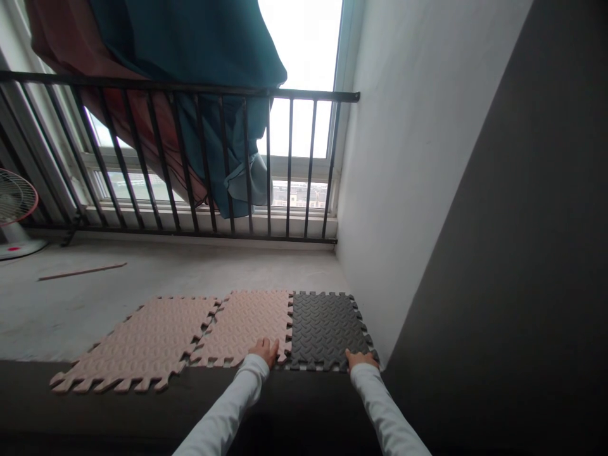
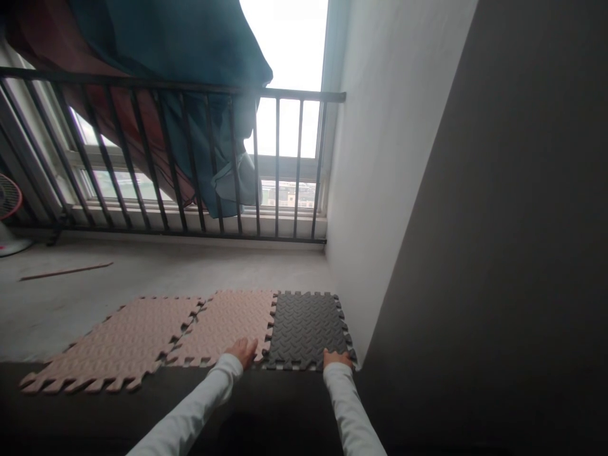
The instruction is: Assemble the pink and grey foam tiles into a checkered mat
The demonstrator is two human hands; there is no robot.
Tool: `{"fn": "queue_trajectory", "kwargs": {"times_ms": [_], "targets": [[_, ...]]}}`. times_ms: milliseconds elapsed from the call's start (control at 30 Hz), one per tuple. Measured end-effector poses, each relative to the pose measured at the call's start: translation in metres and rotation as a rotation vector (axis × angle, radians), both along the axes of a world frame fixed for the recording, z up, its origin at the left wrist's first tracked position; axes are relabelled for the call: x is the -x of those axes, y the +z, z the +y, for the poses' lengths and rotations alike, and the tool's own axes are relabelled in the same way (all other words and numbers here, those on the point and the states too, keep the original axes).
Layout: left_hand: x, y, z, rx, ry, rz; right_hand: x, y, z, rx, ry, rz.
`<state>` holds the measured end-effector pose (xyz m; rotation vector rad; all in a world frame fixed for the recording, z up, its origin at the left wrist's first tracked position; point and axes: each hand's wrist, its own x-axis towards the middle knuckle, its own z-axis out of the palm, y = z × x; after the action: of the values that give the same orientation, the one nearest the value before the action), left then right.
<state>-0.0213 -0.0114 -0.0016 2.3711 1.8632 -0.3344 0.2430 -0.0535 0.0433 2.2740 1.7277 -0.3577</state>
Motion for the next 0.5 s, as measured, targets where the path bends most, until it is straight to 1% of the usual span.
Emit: {"fn": "queue_trajectory", "kwargs": {"times_ms": [167,333,500], "targets": [[0.0008,0.0018,-0.0014,0.002,0.012,0.003,0.0035,0.0057,-0.0022,0.069,-0.047,0.01],[0.0056,0.0047,-0.0006,0.02,0.017,0.015,0.0038,0.0052,-0.003,0.068,-0.059,0.015],[0.0102,-0.0001,-0.0005,0.019,0.03,0.019,0.0024,0.0026,-0.0023,0.043,-0.051,0.026]]}}
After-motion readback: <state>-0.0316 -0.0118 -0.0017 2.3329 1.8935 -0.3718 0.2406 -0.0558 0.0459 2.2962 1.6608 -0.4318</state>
